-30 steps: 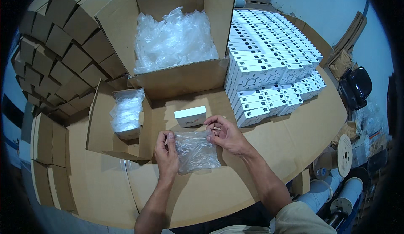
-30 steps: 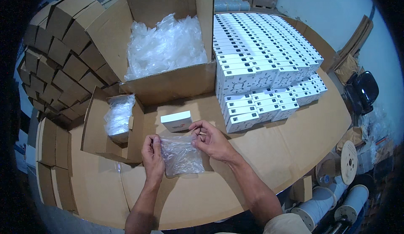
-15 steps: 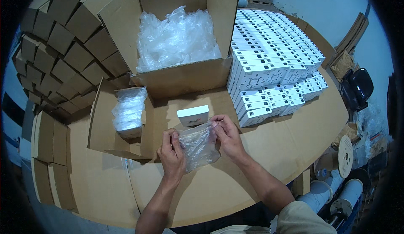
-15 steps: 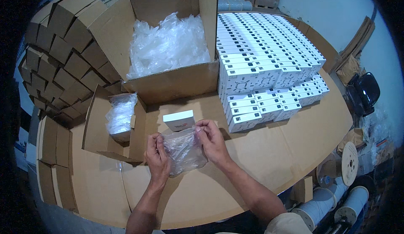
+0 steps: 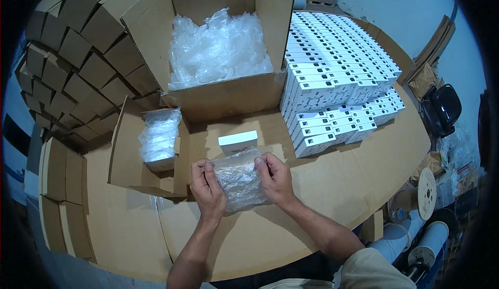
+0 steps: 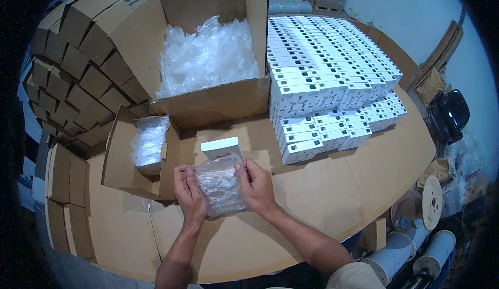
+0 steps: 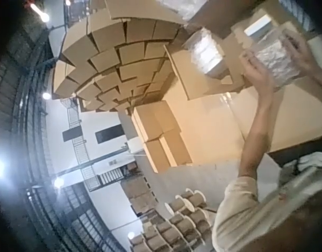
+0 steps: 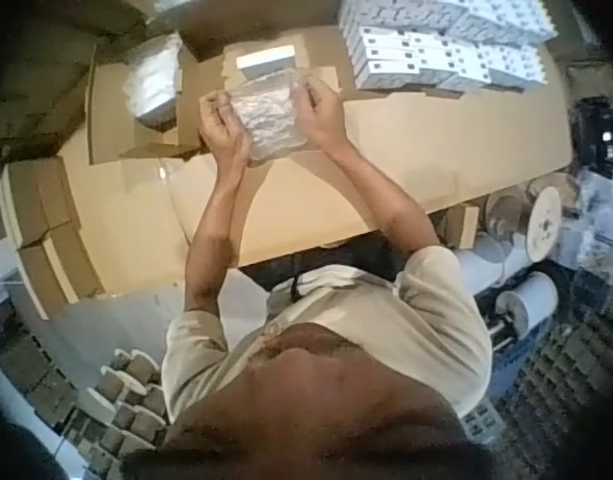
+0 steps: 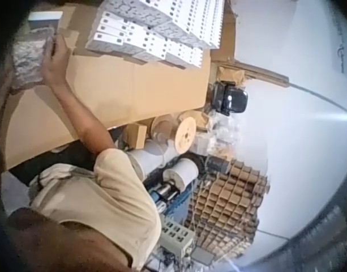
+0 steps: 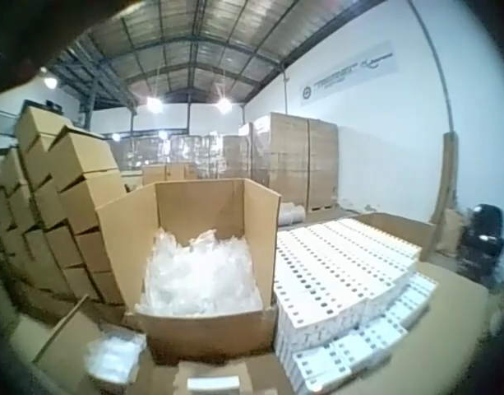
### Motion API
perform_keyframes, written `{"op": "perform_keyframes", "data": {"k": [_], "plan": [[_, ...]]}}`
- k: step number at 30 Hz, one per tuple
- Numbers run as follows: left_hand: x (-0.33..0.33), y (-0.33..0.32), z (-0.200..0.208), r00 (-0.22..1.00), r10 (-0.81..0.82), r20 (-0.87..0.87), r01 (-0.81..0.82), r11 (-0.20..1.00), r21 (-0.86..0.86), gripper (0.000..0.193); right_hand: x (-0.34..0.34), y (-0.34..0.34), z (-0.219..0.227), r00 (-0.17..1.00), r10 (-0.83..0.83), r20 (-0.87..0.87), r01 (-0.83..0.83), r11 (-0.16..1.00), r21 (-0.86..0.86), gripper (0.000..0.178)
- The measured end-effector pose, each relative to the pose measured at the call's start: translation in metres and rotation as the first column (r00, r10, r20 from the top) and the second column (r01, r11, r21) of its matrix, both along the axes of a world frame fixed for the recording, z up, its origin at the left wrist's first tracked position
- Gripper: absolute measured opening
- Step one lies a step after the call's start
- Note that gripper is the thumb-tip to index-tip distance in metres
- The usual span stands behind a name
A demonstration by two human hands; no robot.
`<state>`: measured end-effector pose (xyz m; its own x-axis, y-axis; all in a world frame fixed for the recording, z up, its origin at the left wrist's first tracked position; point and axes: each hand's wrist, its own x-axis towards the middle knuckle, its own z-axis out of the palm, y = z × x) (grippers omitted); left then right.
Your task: Packing small white product boxes into bubble wrap and then into larger shipping boxes.
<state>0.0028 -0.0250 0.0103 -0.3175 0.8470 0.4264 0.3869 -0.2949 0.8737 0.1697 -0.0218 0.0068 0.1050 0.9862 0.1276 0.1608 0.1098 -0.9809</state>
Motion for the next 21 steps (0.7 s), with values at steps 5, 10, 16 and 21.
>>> {"op": "perform_keyframes", "data": {"k": [5,10,16,21], "plan": [[-0.002,-0.006,-0.005,0.974,-0.158,0.160,0.169,0.984,-0.061,0.017,0.008,0.006,0.006,0.962,0.097,-0.255,-0.140,0.978,-0.157,0.019],[0.004,-0.004,-0.003,0.951,-0.203,0.234,0.212,0.977,-0.010,0.012,0.020,0.012,-0.007,0.709,0.135,-0.692,-0.249,0.966,-0.067,0.015],[-0.007,0.001,0.001,0.807,-0.165,0.568,0.282,0.951,-0.124,0.014,0.028,0.015,0.005,0.622,0.329,-0.711,-0.306,0.937,0.167,0.052],[-0.016,-0.001,0.004,0.660,-0.131,0.739,0.430,0.873,-0.229,0.014,0.028,0.008,0.030,0.946,0.035,0.323,-0.221,0.797,0.562,0.047]]}}
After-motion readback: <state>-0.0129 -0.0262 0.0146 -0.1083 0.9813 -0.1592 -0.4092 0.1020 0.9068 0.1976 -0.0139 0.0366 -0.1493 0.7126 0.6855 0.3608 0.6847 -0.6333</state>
